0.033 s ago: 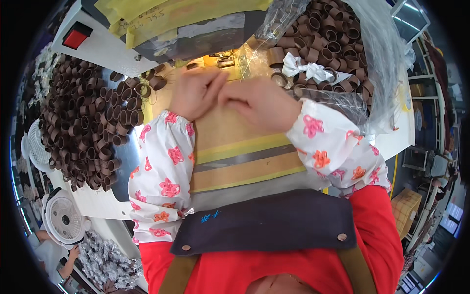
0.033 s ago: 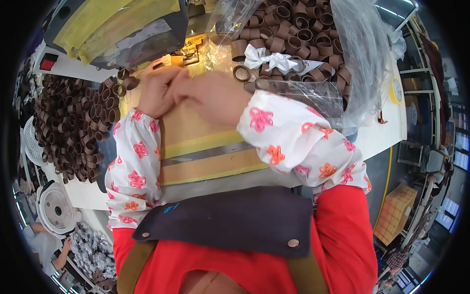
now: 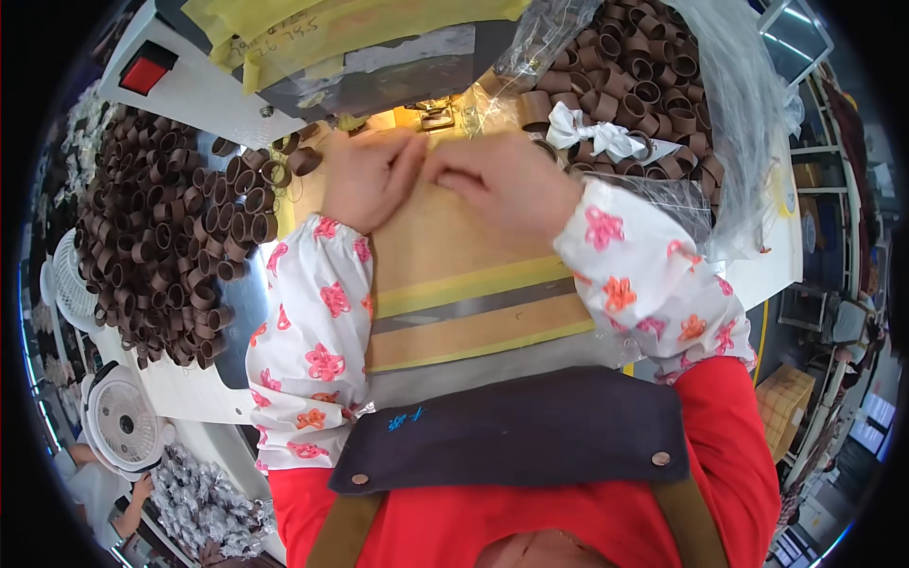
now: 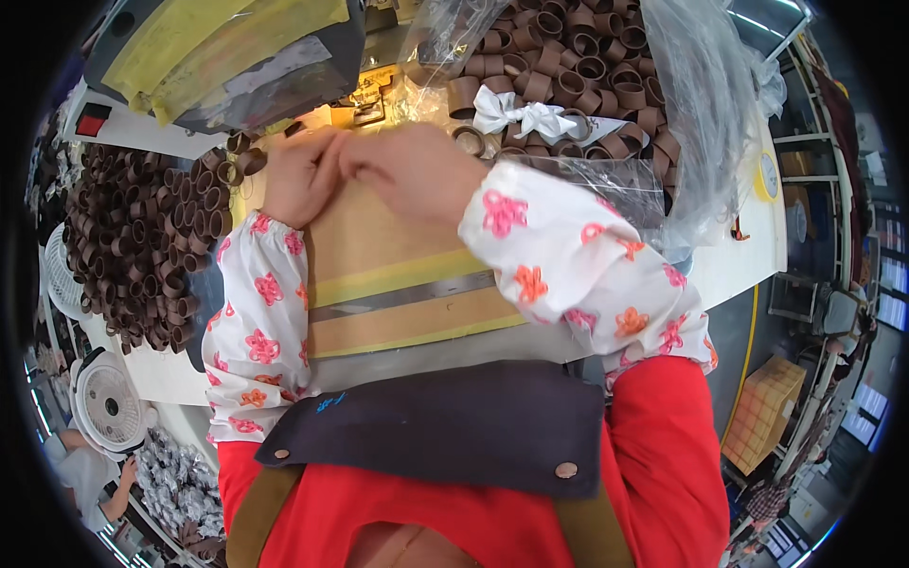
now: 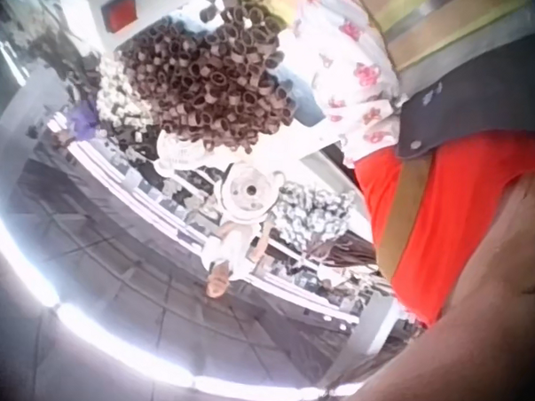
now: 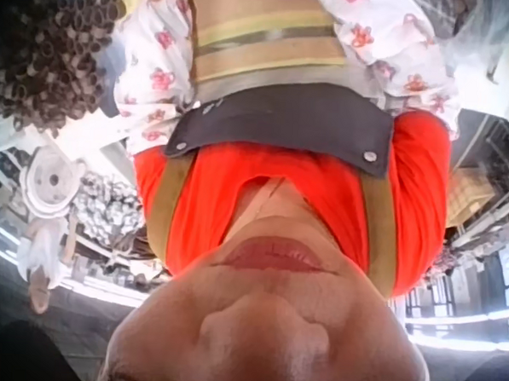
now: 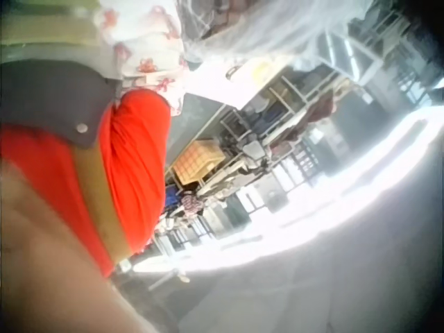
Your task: Assembling and finishing small leather loops using a specialized machine at a workbench.
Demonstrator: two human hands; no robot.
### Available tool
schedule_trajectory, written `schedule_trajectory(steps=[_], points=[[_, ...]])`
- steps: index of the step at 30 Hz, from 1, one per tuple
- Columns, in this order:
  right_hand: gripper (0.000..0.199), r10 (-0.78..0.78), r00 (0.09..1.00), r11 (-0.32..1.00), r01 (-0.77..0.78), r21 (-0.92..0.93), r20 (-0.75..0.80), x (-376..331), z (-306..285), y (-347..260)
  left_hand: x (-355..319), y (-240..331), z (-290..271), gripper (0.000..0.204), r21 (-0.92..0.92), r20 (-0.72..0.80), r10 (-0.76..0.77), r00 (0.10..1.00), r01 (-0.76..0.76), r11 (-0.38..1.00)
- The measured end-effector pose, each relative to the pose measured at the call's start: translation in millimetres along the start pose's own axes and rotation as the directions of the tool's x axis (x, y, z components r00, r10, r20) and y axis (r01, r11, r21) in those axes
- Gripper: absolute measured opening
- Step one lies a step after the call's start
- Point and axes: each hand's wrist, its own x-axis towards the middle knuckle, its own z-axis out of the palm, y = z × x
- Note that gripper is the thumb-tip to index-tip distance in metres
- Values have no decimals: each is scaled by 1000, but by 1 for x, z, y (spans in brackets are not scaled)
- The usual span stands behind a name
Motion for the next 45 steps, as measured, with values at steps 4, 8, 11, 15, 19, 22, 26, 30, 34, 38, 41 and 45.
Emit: schedule_trajectory(steps=[4, 8, 11, 15, 19, 22, 26, 30, 34, 38, 41, 45], points=[[15, 102, 994, 994, -103, 45, 30, 22, -10, 25, -7, 2, -4, 17, -15, -36, -69, 997, 69, 998], [14, 95, 994, 995, -94, 25, -48, 23, -4, 33, -4, 6, 2, 23, -59, -49, -136, 990, 133, 989], [9, 54, 984, 998, -58, -17, -167, 22, -3, 37, 1, 14, 3, 22, -28, -79, -211, 974, 209, 977], [5, 46, 964, 995, -68, -74, -263, 26, -2, 41, 5, 12, 14, 22, 23, -217, -167, 962, 177, 984], [7, 13, 967, 984, -58, -171, -256, 31, -1, 44, 10, 9, 17, 20, 5, -223, -198, 955, 204, 979], [13, -35, 961, 970, -33, -240, -273, 32, 3, 47, 12, 8, 17, 20, -34, -209, -244, 947, 243, 969], [12, -30, 967, 964, -38, -262, -251, 34, 5, 47, 13, 2, 19, 21, -39, -252, -196, 948, 192, 981], [12, -18, 972, 966, -44, -255, -236, 34, 5, 49, 13, 2, 22, 22, -31, -270, -173, 947, 171, 985], [12, -33, 968, 942, -53, -332, -249, 33, 3, 47, 14, 3, 22, 24, -35, -246, -192, 950, 190, 981], [12, 11, 966, 887, -129, -442, -259, 31, 3, 40, 13, -4, 23, 26, 24, -269, -132, 954, 144, 989], [12, 40, 969, 869, -153, -470, -242, 33, 1, 38, 14, -1, 22, 30, -17, -280, -143, 949, 144, 989], [12, 29, 964, 861, -159, -483, -265, 32, 1, 38, 14, 1, 20, 23, 82, -207, -189, 960, 210, 974]])
